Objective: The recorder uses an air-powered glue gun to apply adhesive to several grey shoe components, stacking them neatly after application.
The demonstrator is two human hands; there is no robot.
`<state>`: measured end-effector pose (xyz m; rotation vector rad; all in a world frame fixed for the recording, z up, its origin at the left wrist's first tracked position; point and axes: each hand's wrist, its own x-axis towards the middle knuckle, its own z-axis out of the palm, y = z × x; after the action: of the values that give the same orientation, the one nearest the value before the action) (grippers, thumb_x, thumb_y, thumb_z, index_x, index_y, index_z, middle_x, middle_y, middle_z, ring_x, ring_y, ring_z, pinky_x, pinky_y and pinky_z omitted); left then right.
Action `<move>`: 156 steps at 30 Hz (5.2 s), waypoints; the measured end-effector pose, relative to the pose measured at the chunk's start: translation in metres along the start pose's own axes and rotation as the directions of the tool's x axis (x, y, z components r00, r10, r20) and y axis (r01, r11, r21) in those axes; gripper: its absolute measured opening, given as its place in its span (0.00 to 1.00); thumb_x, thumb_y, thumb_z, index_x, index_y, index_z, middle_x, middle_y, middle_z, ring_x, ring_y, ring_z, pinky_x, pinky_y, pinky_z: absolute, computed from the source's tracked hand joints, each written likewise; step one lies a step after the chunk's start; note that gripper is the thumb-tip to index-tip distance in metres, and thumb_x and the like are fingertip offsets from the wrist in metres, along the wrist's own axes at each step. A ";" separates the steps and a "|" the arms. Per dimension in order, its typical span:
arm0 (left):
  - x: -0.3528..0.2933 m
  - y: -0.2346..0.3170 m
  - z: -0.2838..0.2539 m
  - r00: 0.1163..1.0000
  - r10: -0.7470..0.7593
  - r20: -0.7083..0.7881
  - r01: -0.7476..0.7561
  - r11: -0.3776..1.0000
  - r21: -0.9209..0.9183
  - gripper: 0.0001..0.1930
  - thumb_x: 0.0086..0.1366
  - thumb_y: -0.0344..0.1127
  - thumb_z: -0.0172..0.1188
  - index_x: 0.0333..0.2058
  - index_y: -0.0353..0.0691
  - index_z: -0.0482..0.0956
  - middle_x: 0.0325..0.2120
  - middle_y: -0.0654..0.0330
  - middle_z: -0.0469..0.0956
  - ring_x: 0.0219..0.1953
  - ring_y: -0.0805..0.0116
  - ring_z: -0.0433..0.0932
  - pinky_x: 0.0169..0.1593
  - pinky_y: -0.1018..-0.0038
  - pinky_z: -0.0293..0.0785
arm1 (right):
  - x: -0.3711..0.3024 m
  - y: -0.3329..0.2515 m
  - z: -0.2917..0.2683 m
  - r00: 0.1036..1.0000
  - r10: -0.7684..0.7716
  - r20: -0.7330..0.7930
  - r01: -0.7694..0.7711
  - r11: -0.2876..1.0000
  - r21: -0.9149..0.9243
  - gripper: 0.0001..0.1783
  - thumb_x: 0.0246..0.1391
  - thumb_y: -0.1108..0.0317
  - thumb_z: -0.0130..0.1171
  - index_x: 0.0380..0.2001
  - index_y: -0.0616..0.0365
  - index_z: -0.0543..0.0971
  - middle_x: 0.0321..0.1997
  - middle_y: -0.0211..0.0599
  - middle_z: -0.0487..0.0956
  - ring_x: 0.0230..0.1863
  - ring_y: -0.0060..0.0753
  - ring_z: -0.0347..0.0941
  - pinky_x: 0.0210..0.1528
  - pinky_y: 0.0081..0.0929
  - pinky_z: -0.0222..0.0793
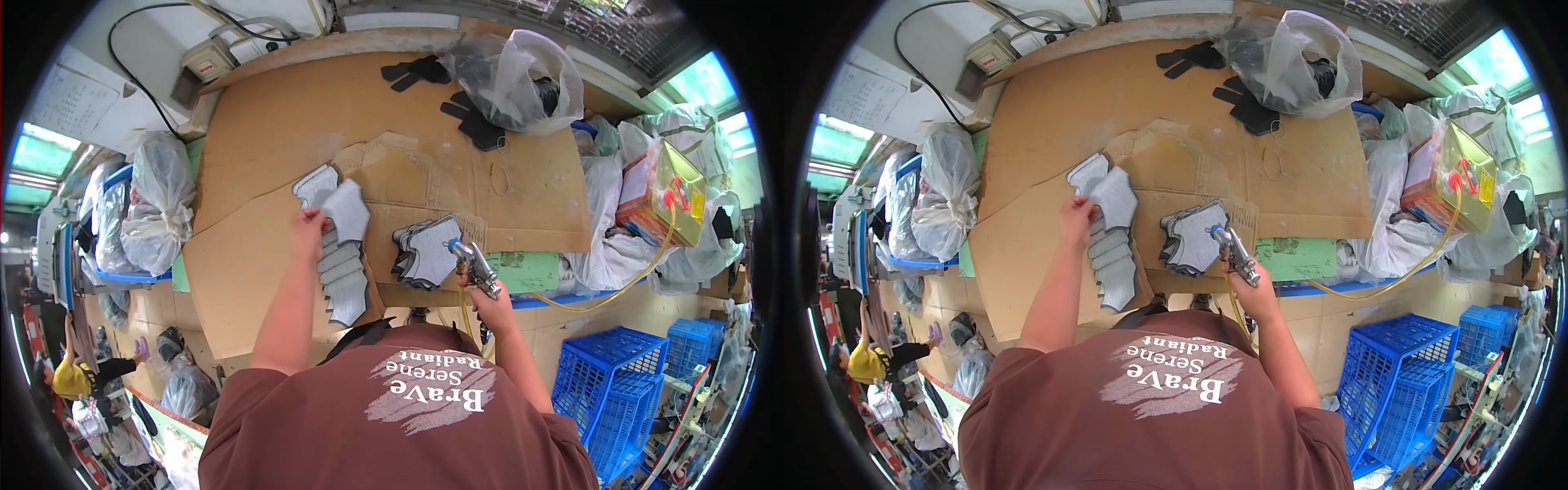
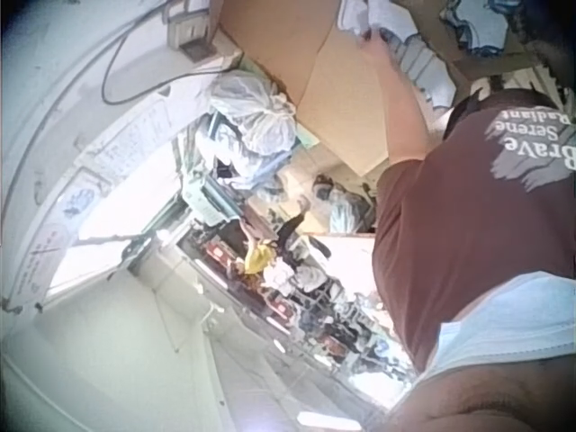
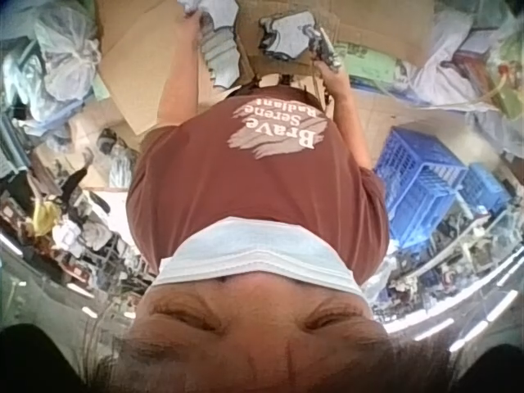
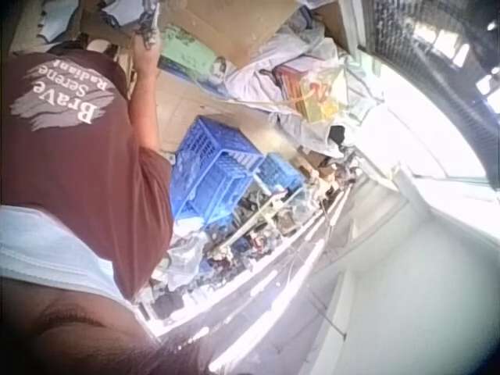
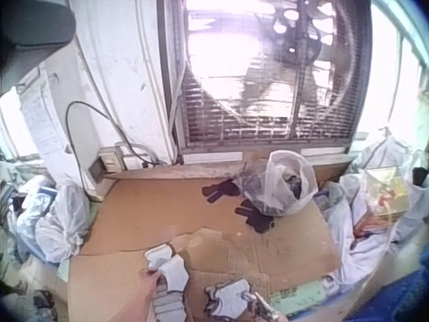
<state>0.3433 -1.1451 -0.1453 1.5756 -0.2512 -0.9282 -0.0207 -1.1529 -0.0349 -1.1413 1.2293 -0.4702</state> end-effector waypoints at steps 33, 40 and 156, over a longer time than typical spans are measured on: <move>-0.100 -0.015 0.094 0.735 0.394 0.553 -0.644 0.660 0.386 0.10 0.47 0.26 0.61 0.31 0.32 0.77 0.25 0.55 0.74 0.26 0.66 0.73 0.32 0.76 0.70 | 0.007 0.006 0.009 0.998 -0.063 -0.015 0.063 0.997 0.038 0.11 0.42 0.77 0.47 0.32 0.62 0.73 0.25 0.28 0.73 0.29 0.19 0.67 0.36 0.18 0.64; -0.101 -0.011 0.097 0.769 0.368 0.523 -0.606 0.678 0.415 0.09 0.48 0.27 0.60 0.29 0.31 0.76 0.25 0.54 0.75 0.26 0.65 0.73 0.33 0.75 0.71 | 0.008 0.012 -0.004 0.993 -0.070 -0.091 0.075 0.996 0.050 0.10 0.44 0.76 0.48 0.32 0.62 0.73 0.27 0.27 0.74 0.30 0.18 0.68 0.36 0.19 0.64; -0.111 -0.014 0.095 0.782 0.329 0.529 -0.609 0.581 0.539 0.08 0.48 0.31 0.60 0.26 0.32 0.76 0.24 0.49 0.75 0.28 0.55 0.74 0.34 0.68 0.70 | 0.014 0.001 0.007 0.996 -0.055 -0.069 0.055 0.998 -0.008 0.08 0.42 0.76 0.48 0.29 0.62 0.73 0.24 0.29 0.72 0.27 0.20 0.67 0.33 0.20 0.64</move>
<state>0.2013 -1.1417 -0.1075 1.8269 -1.3937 -0.7073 -0.0100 -1.1611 -0.0433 -1.1745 1.2627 -0.5520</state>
